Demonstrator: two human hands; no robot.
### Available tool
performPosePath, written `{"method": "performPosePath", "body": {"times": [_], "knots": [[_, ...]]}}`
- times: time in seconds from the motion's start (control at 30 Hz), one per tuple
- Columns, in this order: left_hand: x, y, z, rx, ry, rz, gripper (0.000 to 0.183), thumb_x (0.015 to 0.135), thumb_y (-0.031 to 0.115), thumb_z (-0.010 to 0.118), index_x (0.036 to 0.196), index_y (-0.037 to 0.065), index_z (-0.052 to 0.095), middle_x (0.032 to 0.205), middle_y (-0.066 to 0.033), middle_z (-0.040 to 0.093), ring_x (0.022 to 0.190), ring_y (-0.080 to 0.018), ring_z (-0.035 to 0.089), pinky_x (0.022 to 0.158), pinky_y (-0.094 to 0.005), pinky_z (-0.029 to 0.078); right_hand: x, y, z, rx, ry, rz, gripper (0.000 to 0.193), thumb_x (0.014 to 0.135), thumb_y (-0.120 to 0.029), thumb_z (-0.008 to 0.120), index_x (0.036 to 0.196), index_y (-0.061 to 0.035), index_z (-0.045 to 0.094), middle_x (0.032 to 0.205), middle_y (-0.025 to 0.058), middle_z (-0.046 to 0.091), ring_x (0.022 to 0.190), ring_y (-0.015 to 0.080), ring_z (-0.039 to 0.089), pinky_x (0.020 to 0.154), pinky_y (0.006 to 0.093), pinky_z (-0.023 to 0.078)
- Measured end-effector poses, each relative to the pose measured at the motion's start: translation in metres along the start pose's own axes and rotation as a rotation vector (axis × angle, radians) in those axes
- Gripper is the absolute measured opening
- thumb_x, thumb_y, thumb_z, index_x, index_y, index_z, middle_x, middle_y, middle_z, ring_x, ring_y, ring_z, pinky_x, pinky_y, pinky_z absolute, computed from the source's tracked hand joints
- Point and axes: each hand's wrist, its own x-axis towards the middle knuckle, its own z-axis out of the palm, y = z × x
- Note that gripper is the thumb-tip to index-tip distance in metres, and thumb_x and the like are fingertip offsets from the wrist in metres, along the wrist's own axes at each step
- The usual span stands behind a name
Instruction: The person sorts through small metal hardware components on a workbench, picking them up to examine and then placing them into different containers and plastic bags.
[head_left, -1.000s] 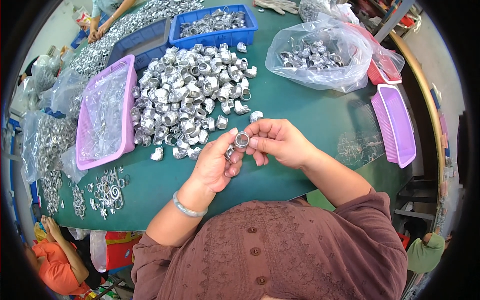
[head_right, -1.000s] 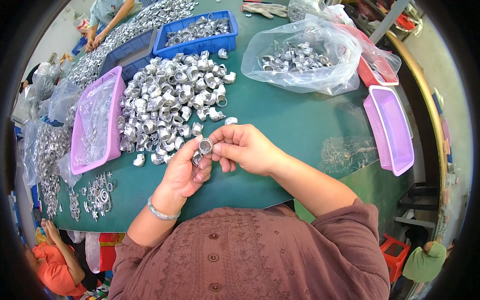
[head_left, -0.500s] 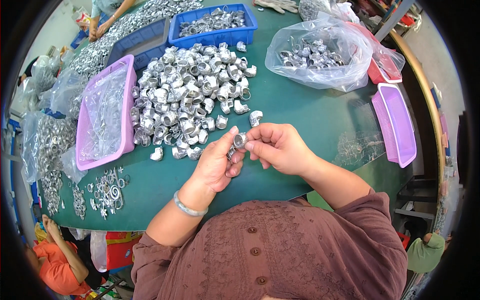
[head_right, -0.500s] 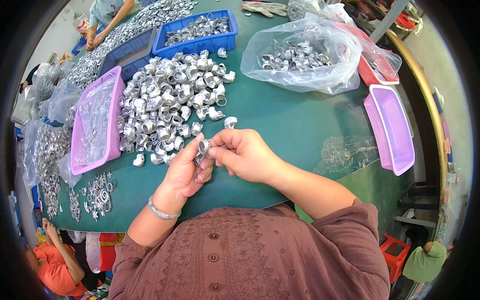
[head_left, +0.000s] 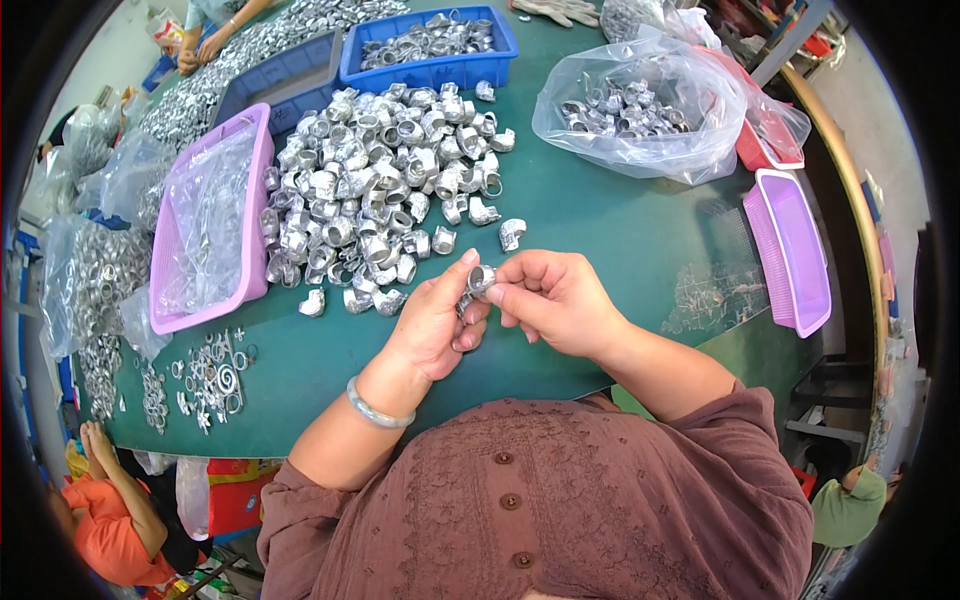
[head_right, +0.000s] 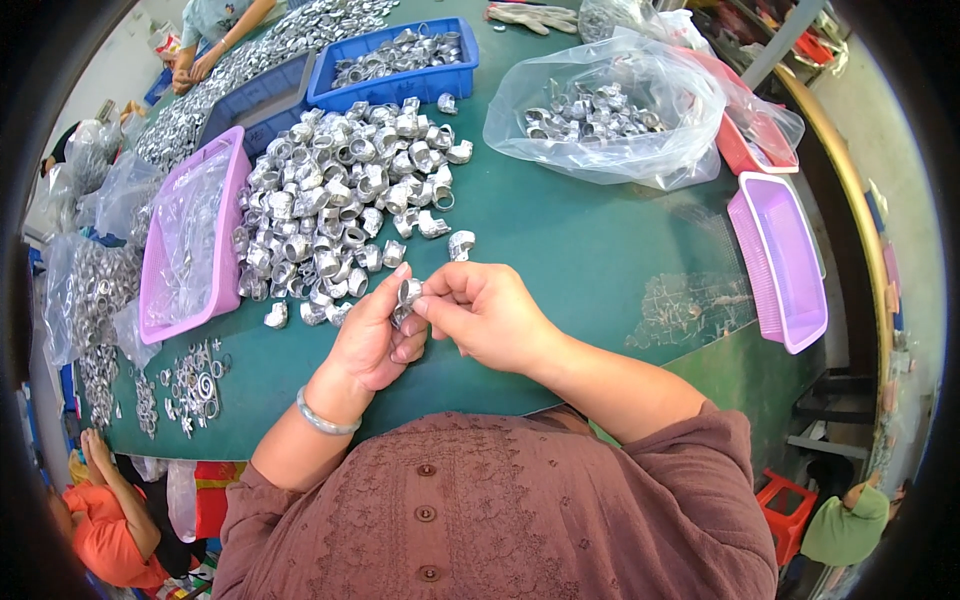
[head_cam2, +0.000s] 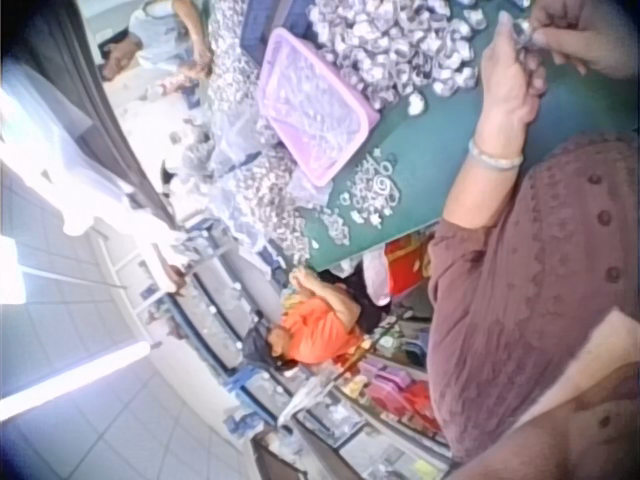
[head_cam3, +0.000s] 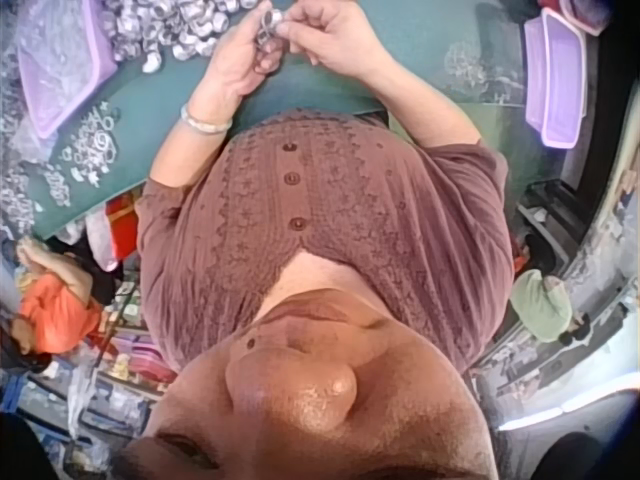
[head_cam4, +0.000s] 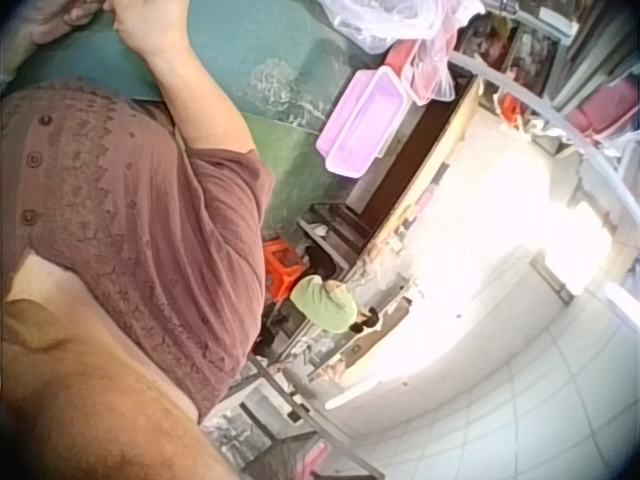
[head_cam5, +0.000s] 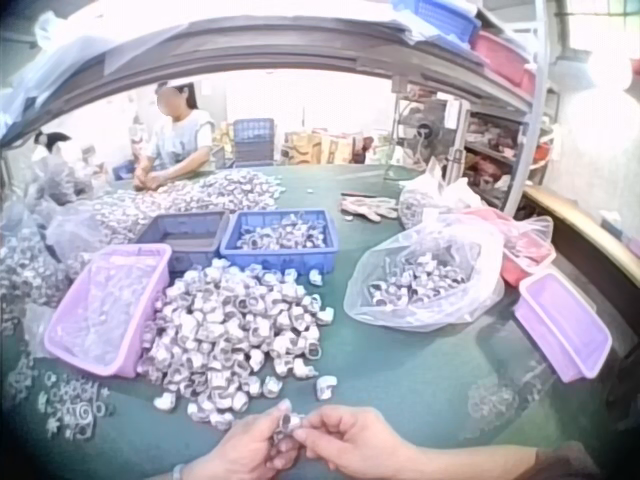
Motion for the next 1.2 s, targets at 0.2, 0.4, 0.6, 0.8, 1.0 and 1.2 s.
{"method": "performPosePath", "body": {"times": [0.2, 0.4, 0.6, 0.8, 1.0, 1.2], "knots": [[-0.001, 0.0, 0.001, 0.01, -0.001, 0.023, 0.034, 0.088, 0.039, 0.044, 0.074, 0.01, 0.05, 0.055, 0.0001, 0.043, 0.038, -0.0078, 0.032, 0.033, -0.0187, 0.024, 0.003, 0.005, -0.004, 0.049, 0.02, 0.017, 0.013, 0.083, -0.012, 0.056, 0.09, -0.0001, 0.057, 0.064, 0.0016, 0.056, 0.048, 0.0052, 0.046, 0.043, 0.0181, 0.037], [-0.002, 0.0, 0.001, 0.038, -0.003, 0.037, 0.032, 0.089, 0.039, 0.044, 0.078, 0.009, 0.051, 0.056, -0.0002, 0.043, 0.039, -0.0073, 0.033, 0.033, -0.0185, 0.024, 0.003, 0.006, -0.007, 0.11, -0.007, 0.031, 0.014, 0.083, -0.012, 0.056, 0.091, -0.0005, 0.058, 0.065, 0.0013, 0.056, 0.048, 0.0052, 0.046, 0.044, 0.018, 0.037], [-0.002, -0.001, 0.001, 0.125, -0.019, 0.121, 0.031, 0.088, 0.038, 0.047, 0.079, 0.008, 0.051, 0.059, 0.0008, 0.043, 0.042, -0.0071, 0.036, 0.037, -0.0189, 0.027, 0.004, 0.006, -0.011, 0.118, -0.022, 0.036, 0.012, 0.084, -0.012, 0.055, 0.09, -0.0016, 0.058, 0.065, 0.0007, 0.055, 0.048, 0.0052, 0.047, 0.044, 0.0178, 0.037], [-0.008, -0.004, 0.002, 0.348, -0.152, 0.395, 0.023, 0.083, 0.007, 0.048, 0.105, 0.004, 0.044, 0.074, -0.0003, 0.046, 0.058, -0.008, 0.046, 0.051, -0.0203, 0.036, 0.027, -0.039, -0.084, -0.205, 0.39, -0.334, 0.014, 0.082, -0.013, 0.056, 0.09, -0.0024, 0.058, 0.066, 0.0014, 0.056, 0.048, 0.0057, 0.048, 0.044, 0.0194, 0.039], [-0.004, -0.013, 0.006, 0.489, -0.222, 0.643, 0.03, 0.083, 0.007, 0.053, 0.108, 0.005, 0.037, 0.079, -0.0014, 0.045, 0.064, -0.0078, 0.047, 0.056, -0.02, 0.038, 0.045, -0.067, -0.171, -0.69, 0.81, -0.429, 0.026, 0.081, -0.013, 0.056, 0.103, 0.0013, 0.055, 0.066, 0.0027, 0.057, 0.051, 0.0088, 0.05, 0.049, 0.0219, 0.042], [-0.001, -0.013, -0.001, 0.52, -0.184, 0.676, 0.028, 0.079, -0.001, 0.058, 0.1, 0.006, 0.042, 0.08, -0.0007, 0.046, 0.068, -0.0063, 0.045, 0.058, -0.0195, 0.039, 0.024, -0.021, -0.09, -0.429, 0.168, -0.264, 0.026, 0.08, -0.012, 0.059, 0.103, 0.0011, 0.055, 0.076, 0.0007, 0.059, 0.065, 0.0057, 0.051, 0.057, 0.0222, 0.043]]}}
